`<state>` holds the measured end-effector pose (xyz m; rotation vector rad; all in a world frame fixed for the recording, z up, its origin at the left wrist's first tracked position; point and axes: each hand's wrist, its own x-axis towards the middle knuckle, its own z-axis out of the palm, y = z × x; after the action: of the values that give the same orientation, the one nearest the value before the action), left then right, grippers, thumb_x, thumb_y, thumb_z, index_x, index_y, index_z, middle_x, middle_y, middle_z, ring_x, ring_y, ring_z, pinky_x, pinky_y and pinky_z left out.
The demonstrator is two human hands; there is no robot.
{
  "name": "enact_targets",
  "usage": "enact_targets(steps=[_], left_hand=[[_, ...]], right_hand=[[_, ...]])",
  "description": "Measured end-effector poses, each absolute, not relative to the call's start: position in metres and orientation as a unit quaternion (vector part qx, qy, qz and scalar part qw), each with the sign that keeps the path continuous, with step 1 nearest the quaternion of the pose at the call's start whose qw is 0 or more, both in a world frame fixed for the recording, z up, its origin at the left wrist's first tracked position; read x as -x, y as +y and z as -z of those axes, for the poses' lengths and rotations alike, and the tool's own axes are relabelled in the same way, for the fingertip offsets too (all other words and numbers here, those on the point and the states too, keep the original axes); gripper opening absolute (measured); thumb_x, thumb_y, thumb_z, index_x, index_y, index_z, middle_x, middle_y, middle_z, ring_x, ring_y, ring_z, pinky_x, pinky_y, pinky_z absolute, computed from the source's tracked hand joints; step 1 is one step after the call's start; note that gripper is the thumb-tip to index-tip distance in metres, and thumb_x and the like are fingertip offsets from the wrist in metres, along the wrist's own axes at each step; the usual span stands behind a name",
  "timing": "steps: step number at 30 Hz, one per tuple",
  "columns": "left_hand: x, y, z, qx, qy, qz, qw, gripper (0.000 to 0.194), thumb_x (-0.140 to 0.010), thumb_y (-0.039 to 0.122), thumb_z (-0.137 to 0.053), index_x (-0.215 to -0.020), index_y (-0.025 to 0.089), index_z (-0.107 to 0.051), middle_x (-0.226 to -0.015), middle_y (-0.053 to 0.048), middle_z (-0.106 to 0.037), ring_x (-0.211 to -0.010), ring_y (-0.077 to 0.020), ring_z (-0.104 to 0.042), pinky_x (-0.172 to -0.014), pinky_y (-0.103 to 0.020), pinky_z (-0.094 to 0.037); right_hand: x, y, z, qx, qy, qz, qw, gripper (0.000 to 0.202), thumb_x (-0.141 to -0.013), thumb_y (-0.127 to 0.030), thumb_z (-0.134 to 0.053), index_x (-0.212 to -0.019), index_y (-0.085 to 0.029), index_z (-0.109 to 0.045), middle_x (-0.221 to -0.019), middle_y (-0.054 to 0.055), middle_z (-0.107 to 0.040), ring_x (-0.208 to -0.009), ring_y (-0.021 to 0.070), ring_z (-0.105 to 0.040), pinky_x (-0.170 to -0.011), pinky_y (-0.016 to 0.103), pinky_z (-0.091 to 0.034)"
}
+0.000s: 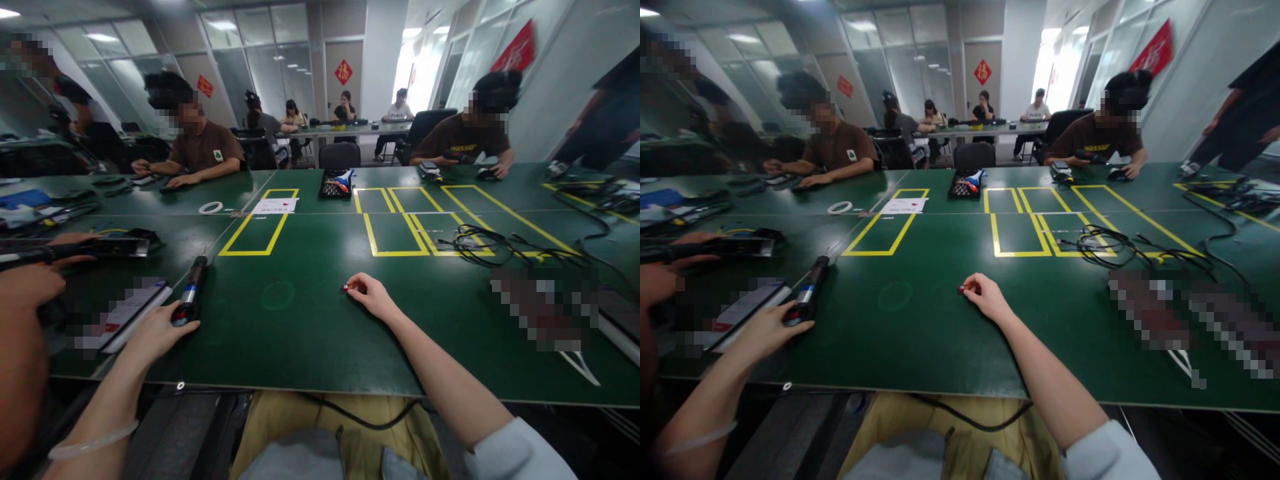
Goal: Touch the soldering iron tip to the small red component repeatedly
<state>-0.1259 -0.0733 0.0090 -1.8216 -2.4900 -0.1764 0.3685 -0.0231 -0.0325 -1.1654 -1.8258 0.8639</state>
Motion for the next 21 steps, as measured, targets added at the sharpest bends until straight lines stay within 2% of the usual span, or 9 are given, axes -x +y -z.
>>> enact_targets(steps=[3, 5, 8, 13, 21], left_hand=[[0.103, -0.074, -0.011, 0.625, -0.781, 0.025, 0.007, 0.067, -0.074, 0.058, -0.049, -0.119, 0.009, -0.054, -0.112, -0.018, -0.06, -0.11, -0.0334, -0.056, -0.09, -0.04, -0.046], [0.085, -0.074, -0.013, 0.614, -0.789, 0.022, -0.006, 0.069, -0.076, 0.06, -0.046, -0.123, 0.009, -0.053, -0.114, -0.02, -0.057, -0.109, -0.0338, -0.056, -0.088, -0.04, -0.046], [0.053, -0.071, -0.016, 0.61, -0.791, 0.024, -0.025, 0.069, -0.075, 0.06, -0.048, -0.125, 0.014, -0.052, -0.117, -0.018, -0.054, -0.104, -0.031, -0.059, -0.085, -0.038, -0.048], [-0.019, -0.059, -0.017, 0.67, -0.74, 0.046, -0.029, 0.062, -0.074, 0.056, -0.052, -0.123, 0.018, -0.051, -0.117, -0.012, -0.052, -0.102, -0.0258, -0.058, -0.085, -0.033, -0.047], [-0.152, -0.034, -0.014, 0.751, -0.655, 0.073, -0.032, 0.059, -0.073, 0.046, -0.06, -0.123, 0.02, -0.044, -0.114, -0.011, -0.049, -0.104, -0.0248, -0.052, -0.078, -0.032, -0.046]], right_hand=[[-0.369, -0.023, 0.034, 0.458, -0.716, -0.348, 0.397, 0.014, -0.079, -0.024, -0.058, -0.091, -0.017, -0.06, -0.075, 0.0, -0.058, -0.067, 0.0127, -0.053, -0.066, 0.025, -0.042], [-0.368, -0.022, 0.034, 0.452, -0.712, -0.354, 0.405, 0.016, -0.08, -0.024, -0.058, -0.094, -0.017, -0.058, -0.077, -0.001, -0.058, -0.068, 0.0123, -0.053, -0.066, 0.024, -0.041], [-0.366, -0.022, 0.035, 0.444, -0.716, -0.348, 0.412, 0.016, -0.081, -0.024, -0.056, -0.097, -0.018, -0.057, -0.078, -0.001, -0.057, -0.068, 0.012, -0.051, -0.065, 0.024, -0.041], [-0.365, -0.021, 0.036, 0.437, -0.736, -0.319, 0.407, 0.008, -0.083, -0.024, -0.055, -0.087, -0.019, -0.059, -0.076, -0.001, -0.056, -0.066, 0.0123, -0.049, -0.065, 0.024, -0.039], [-0.364, -0.02, 0.039, 0.425, -0.735, -0.318, 0.421, 0.006, -0.082, -0.023, -0.055, -0.085, -0.019, -0.058, -0.079, -0.001, -0.056, -0.066, 0.0123, -0.049, -0.064, 0.024, -0.04]])
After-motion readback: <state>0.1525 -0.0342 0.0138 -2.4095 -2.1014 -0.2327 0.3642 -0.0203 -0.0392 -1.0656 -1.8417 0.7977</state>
